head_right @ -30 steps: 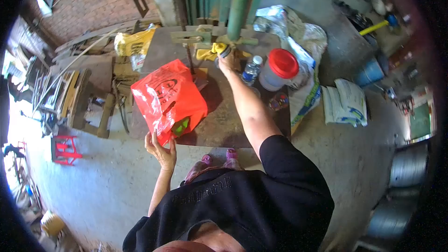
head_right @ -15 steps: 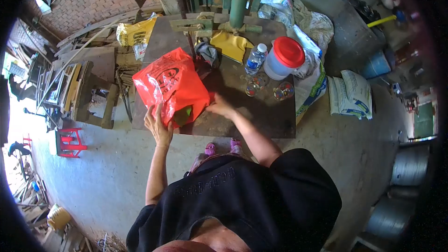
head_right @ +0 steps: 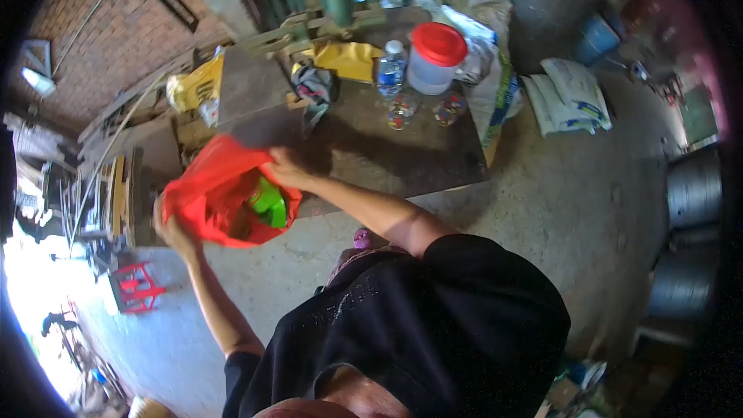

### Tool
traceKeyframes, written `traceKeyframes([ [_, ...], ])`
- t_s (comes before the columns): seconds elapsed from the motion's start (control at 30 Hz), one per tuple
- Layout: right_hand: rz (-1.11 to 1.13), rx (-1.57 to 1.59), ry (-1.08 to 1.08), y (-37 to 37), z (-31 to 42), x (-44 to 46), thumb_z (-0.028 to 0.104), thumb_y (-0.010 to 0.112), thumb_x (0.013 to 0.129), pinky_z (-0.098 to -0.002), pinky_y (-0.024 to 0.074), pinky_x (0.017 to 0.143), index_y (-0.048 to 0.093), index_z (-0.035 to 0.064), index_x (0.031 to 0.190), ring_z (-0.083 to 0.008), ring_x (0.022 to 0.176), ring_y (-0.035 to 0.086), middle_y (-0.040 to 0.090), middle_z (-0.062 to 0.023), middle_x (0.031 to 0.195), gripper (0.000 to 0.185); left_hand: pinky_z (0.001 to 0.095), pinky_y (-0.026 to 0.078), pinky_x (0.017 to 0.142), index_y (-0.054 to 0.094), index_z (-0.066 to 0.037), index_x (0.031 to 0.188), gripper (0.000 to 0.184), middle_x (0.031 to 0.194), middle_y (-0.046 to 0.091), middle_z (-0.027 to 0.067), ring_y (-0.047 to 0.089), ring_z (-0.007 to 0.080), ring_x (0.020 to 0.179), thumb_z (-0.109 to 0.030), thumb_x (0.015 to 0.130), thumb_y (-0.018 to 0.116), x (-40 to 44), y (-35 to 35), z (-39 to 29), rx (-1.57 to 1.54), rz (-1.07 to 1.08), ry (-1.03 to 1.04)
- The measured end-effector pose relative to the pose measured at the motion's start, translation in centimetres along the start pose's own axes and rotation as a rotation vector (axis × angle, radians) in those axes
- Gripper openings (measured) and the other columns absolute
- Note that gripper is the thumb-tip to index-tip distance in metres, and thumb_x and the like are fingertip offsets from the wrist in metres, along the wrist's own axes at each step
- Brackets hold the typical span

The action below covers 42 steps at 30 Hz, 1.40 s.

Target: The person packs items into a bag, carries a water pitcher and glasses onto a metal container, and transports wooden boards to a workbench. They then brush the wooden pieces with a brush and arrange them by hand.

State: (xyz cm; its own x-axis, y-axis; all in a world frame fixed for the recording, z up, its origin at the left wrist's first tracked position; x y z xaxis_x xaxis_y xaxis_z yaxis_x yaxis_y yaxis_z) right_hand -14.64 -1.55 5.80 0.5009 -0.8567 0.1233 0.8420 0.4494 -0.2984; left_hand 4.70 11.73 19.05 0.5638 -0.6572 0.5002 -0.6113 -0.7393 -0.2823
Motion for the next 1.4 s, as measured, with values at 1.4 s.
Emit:
traceKeyframes([
  [1.4, -1.208, 0.833, 0.428, -54.4, -19.5, -63.4, 0.016, 0.06, 0.087, -0.0281, 0.0494, 0.058, 0.056, 0.0004, 0.106, -0.0164, 0.07, 0.061, 0.062, -0.0071, 0.088, 0.025, 0.034, 0.038, 0.089, 0.051, -0.003, 0.11, 0.034, 0.1, 0.054, 0.0096, 0.051, 0.0231, 0.098, -0.005, 0.078, 0.063, -51.8, 59.7, -39.6, -0.725, 1.405, 0.133],
])
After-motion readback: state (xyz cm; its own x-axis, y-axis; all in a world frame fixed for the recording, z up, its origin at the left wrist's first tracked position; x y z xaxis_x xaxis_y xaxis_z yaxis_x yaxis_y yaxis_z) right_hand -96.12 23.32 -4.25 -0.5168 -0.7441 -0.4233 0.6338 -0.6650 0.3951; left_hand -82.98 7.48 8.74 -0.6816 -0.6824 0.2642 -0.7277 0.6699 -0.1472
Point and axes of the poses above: each hand's wrist, its own x-axis towards the middle knuckle, its own y-axis out of the palm, z = x × y, the point moved 2 cm from there along x, towards the middle knuckle
